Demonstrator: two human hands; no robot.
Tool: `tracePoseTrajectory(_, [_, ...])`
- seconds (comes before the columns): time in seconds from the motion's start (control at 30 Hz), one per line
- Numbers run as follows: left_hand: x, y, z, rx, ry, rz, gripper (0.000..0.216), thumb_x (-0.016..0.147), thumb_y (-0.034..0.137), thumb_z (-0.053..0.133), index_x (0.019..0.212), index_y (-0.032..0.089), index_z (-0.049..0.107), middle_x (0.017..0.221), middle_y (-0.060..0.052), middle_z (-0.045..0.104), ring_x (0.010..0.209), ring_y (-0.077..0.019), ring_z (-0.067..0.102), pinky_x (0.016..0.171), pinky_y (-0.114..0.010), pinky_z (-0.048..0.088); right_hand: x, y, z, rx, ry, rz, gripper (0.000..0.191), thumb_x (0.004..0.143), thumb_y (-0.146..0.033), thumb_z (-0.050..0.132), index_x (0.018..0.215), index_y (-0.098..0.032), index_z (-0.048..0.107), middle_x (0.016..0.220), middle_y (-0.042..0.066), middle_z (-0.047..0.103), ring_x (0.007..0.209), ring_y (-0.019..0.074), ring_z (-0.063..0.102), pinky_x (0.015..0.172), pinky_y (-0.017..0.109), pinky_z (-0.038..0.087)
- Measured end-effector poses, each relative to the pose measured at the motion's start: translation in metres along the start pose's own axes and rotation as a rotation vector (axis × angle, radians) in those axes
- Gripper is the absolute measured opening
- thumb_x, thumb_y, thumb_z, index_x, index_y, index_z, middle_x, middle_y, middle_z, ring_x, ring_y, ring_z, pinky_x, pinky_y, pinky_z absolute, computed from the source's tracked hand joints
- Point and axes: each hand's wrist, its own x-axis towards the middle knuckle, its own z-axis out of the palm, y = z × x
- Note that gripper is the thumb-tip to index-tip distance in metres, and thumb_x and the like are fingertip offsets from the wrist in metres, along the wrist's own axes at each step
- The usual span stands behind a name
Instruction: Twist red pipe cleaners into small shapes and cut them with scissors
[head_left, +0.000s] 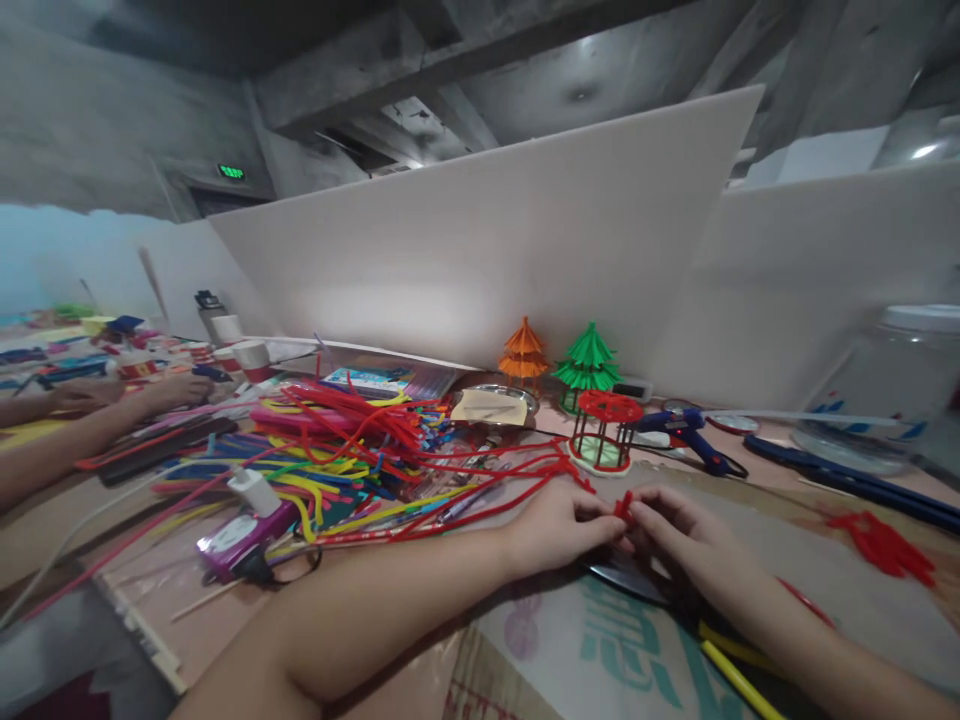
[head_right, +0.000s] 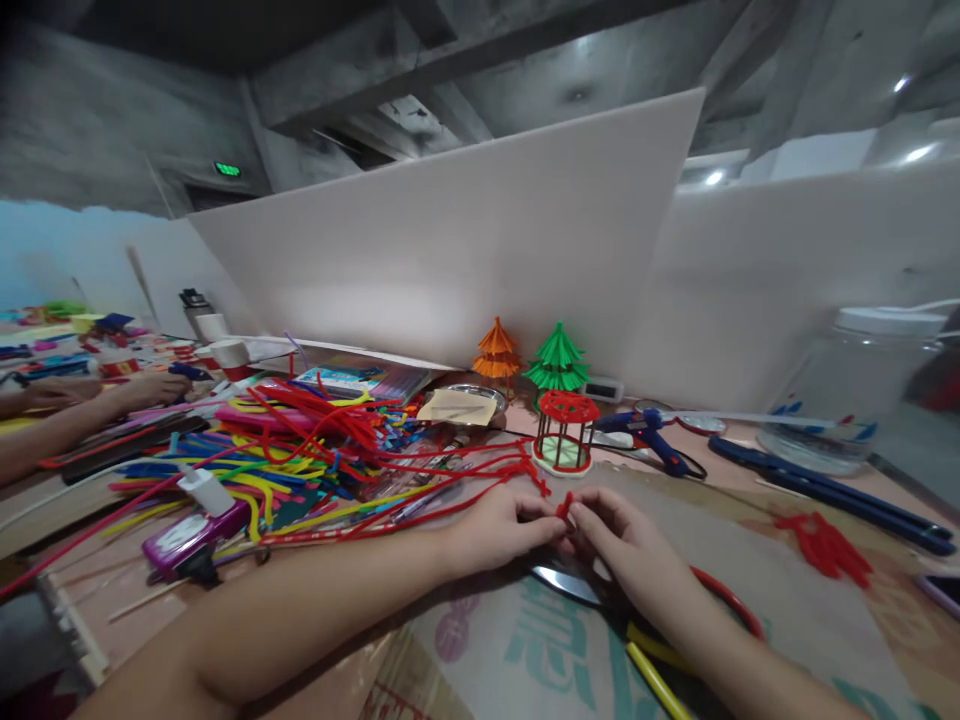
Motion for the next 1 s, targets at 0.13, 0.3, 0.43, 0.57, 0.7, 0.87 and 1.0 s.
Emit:
tracePoseTrajectory(0.13, [0.001, 0.0, 0.001, -0.027, 0.018, -0.037, 0.042, 0.084, 0.044, 0.058, 0.094, 0.007, 0.076, 0.088, -0.01, 0.075, 0.076, -0.0188, 0.066, 0.072, -0.026, 0.048, 0.001, 0.002, -0.001, 0.042, 0.009, 0.05, 0.049, 0.076, -0.065, 0.061, 0.09, -0.018, 0.057, 0.065, 0.0, 0.059, 0.056, 0.0133, 0.053, 0.05, 0.024, 0.041])
tracePoseTrajectory(0.3, [0.002, -0.005, 0.001, -0.04, 0.029, -0.063, 0.043, 0.084, 0.045, 0.057, 0.099, 0.009, 0.076, 0.093, -0.01, 0.075, 0.079, -0.019, 0.066, 0.071, -0.025, 0.048, 0.003, 0.011, -0.001, 0.142, 0.038, 0.113, 0.044, 0.076, -0.059, 0.065, 0.092, -0.02, 0.055, 0.071, 0.002, 0.062, 0.059, 0.0139, 0.056, 0.052, 0.025, 0.043])
tracePoseTrajectory(0.43, [0.002, -0.007, 0.002, 0.001, 0.033, -0.049, 0.039, 0.085, 0.042, 0.056, 0.097, 0.011, 0.077, 0.09, -0.009, 0.075, 0.079, -0.018, 0.066, 0.07, -0.023, 0.047, 0.002, 0.01, 0.0, 0.191, 0.071, 0.181, 0.045, 0.072, -0.058, 0.07, 0.091, -0.022, 0.054, 0.071, 0.001, 0.061, 0.06, 0.0159, 0.058, 0.053, 0.026, 0.046])
tracePoseTrajectory(0.57, [-0.002, 0.001, 0.003, -0.019, 0.003, -0.07, 0.035, 0.086, 0.036, 0.053, 0.092, 0.011, 0.077, 0.084, -0.007, 0.075, 0.075, -0.0171, 0.066, 0.067, -0.022, 0.048, 0.001, -0.003, 0.0, 0.135, 0.125, 0.191, 0.045, 0.074, -0.061, 0.066, 0.092, -0.022, 0.054, 0.07, 0.0, 0.06, 0.059, 0.0151, 0.056, 0.051, 0.025, 0.043])
tracePoseTrajectory(0.7, [-0.006, 0.012, 0.001, 0.06, 0.011, -0.015, 0.032, 0.087, 0.033, 0.054, 0.084, 0.01, 0.076, 0.081, -0.007, 0.075, 0.075, -0.0183, 0.066, 0.07, -0.024, 0.047, 0.0, -0.013, -0.006, -0.039, 0.132, 0.037, 0.04, 0.08, -0.057, 0.061, 0.089, -0.018, 0.057, 0.068, 0.0, 0.058, 0.063, 0.0148, 0.056, 0.06, 0.027, 0.046])
tracePoseTrajectory(0.87, [-0.006, 0.013, -0.001, 0.099, 0.057, -0.003, 0.031, 0.088, 0.034, 0.053, 0.081, 0.013, 0.074, 0.08, -0.006, 0.075, 0.073, -0.0184, 0.067, 0.068, -0.024, 0.048, -0.016, -0.018, -0.019, -0.118, 0.093, 0.012, 0.033, 0.086, -0.048, 0.055, 0.102, -0.018, 0.054, 0.085, 0.003, 0.063, 0.07, 0.0159, 0.061, 0.065, 0.03, 0.049])
tracePoseTrajectory(1.0, [-0.004, 0.007, -0.003, 0.1, 0.097, -0.016, 0.033, 0.089, 0.039, 0.052, 0.083, 0.015, 0.074, 0.085, -0.007, 0.075, 0.081, -0.0205, 0.068, 0.071, -0.026, 0.05, -0.036, -0.026, -0.032, -0.401, 0.06, 0.019, 0.023, 0.088, -0.035, 0.051, 0.102, -0.019, 0.058, 0.099, 0.008, 0.067, 0.086, 0.0204, 0.066, 0.075, 0.034, 0.051])
